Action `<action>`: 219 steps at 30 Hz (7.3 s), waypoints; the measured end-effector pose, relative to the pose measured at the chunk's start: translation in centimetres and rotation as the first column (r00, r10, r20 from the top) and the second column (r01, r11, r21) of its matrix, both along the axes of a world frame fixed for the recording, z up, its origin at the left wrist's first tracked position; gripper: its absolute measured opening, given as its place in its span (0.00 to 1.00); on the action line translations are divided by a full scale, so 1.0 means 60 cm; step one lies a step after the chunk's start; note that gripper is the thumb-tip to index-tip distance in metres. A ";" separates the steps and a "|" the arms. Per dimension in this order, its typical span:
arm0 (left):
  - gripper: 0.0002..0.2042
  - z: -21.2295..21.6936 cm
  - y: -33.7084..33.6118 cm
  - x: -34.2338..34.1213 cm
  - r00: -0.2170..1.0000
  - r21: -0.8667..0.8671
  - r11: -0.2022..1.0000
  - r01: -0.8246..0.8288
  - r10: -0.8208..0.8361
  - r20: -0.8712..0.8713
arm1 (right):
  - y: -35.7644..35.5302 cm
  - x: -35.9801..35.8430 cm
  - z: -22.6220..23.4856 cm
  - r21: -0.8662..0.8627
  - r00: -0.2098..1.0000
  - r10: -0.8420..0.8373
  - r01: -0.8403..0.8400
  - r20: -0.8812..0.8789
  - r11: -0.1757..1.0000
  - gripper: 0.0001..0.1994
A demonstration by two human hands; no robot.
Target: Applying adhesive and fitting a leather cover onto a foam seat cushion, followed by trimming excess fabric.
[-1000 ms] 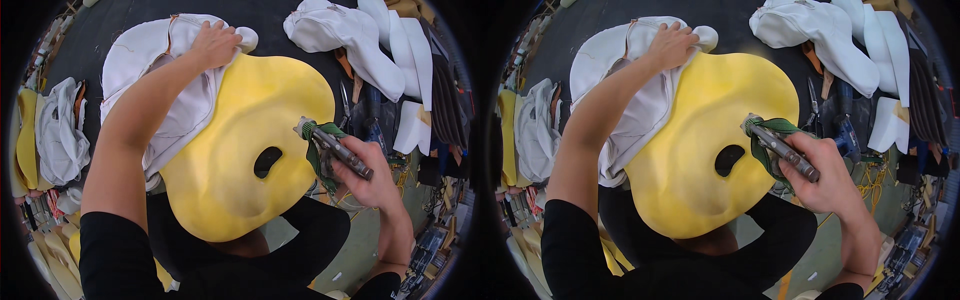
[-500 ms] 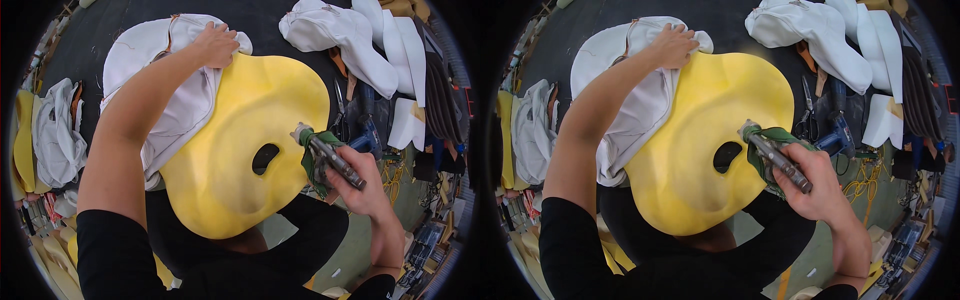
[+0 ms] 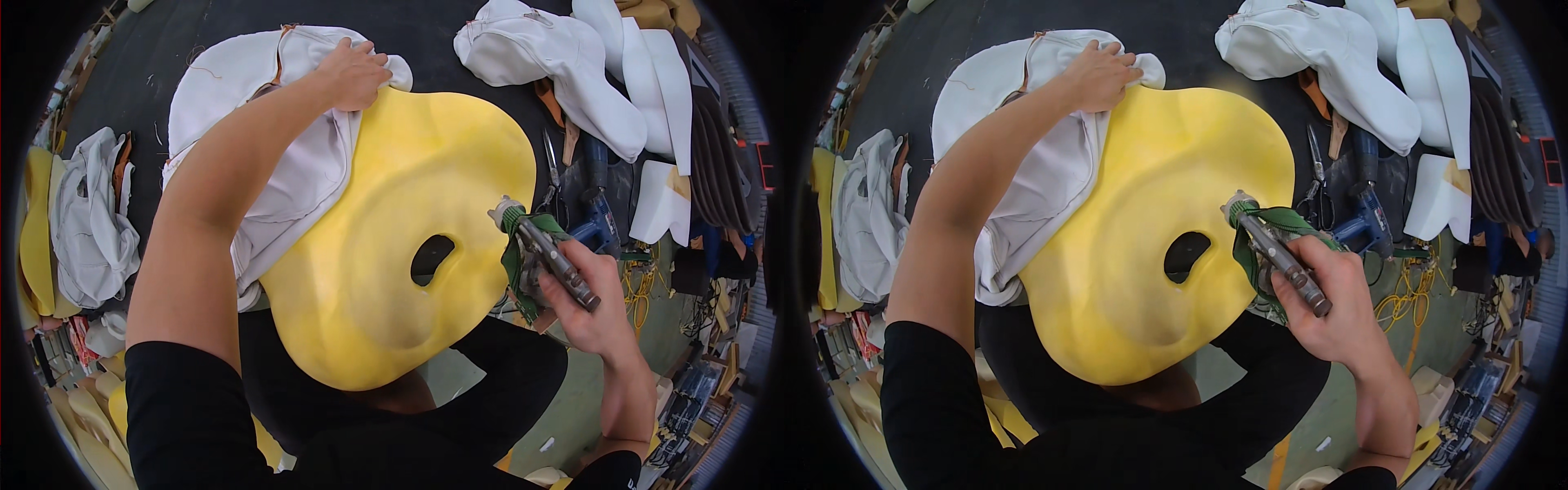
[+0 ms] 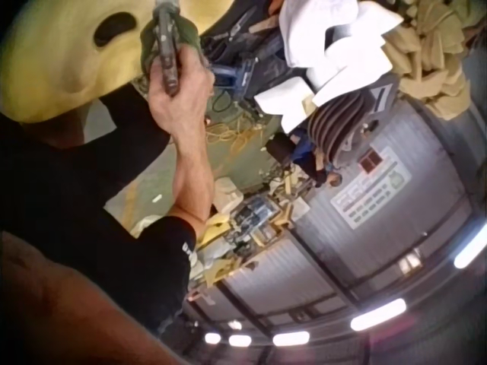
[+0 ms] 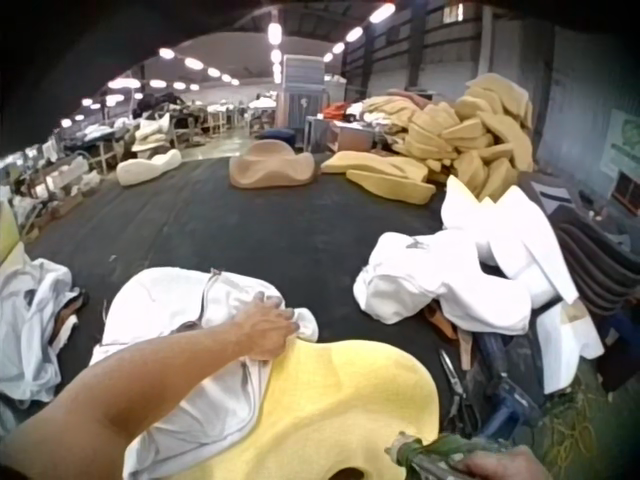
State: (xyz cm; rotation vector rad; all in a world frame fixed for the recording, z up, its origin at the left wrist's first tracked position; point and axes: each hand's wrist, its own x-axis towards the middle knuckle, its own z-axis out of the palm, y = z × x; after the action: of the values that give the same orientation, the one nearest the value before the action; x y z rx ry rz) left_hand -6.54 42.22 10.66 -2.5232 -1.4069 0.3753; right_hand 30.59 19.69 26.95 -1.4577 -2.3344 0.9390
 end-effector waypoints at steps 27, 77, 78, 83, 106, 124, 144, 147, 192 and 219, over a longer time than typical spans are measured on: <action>0.22 0.001 0.012 -0.005 0.997 -0.096 0.995 0.026 -0.033 -0.066 | 0.019 -0.051 0.016 -0.179 0.983 -0.173 0.160 -0.057 0.971 0.07; 0.17 0.009 0.014 -0.003 0.996 -0.125 0.992 0.035 -0.045 -0.080 | 0.037 -0.048 0.024 -0.079 0.993 -0.117 0.117 -0.002 0.990 0.06; 0.17 0.008 0.014 -0.002 0.996 -0.124 0.992 0.037 -0.047 -0.078 | 0.035 -0.049 0.026 -0.079 0.994 -0.111 0.111 0.002 0.991 0.06; 0.17 0.010 0.013 0.001 0.996 -0.132 0.991 0.023 -0.034 -0.079 | 0.041 -0.055 0.021 -0.059 0.990 -0.143 0.143 0.007 0.988 0.06; 0.17 0.006 0.017 0.000 0.996 -0.146 0.989 0.017 -0.029 -0.081 | 0.020 -0.036 0.031 -0.098 1.000 -0.024 0.022 -0.014 0.995 0.04; 0.17 0.000 0.021 -0.008 0.999 -0.169 0.985 0.028 -0.032 -0.024 | 0.056 -0.071 0.026 -0.176 0.986 -0.166 0.161 -0.011 0.971 0.08; 0.17 0.003 0.022 -0.007 0.999 -0.149 0.988 0.032 -0.033 0.001 | 0.080 -0.085 -0.003 -0.040 0.988 0.079 -0.085 -0.133 0.996 0.05; 0.18 0.006 0.019 -0.005 1.000 -0.160 0.987 0.015 -0.018 -0.016 | 0.067 -0.091 0.021 -0.282 0.998 -0.035 0.022 -0.043 0.959 0.05; 0.50 -0.073 -0.923 0.209 -0.575 -0.906 0.318 -0.280 0.700 0.424 | -0.476 0.634 -0.479 0.063 0.296 -0.950 0.951 0.100 0.303 0.15; 0.49 -0.165 -0.936 0.133 -0.404 -0.636 0.589 -0.498 0.492 0.771 | -0.722 0.550 -0.668 -0.623 0.131 -0.946 0.777 0.296 -0.087 0.14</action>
State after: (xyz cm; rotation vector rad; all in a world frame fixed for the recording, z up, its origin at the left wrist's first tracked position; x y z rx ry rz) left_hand 1.42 -13.93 0.78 -1.3854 -2.9656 -1.9661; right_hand 63.58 -23.64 -13.15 -2.3694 -0.2247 1.3311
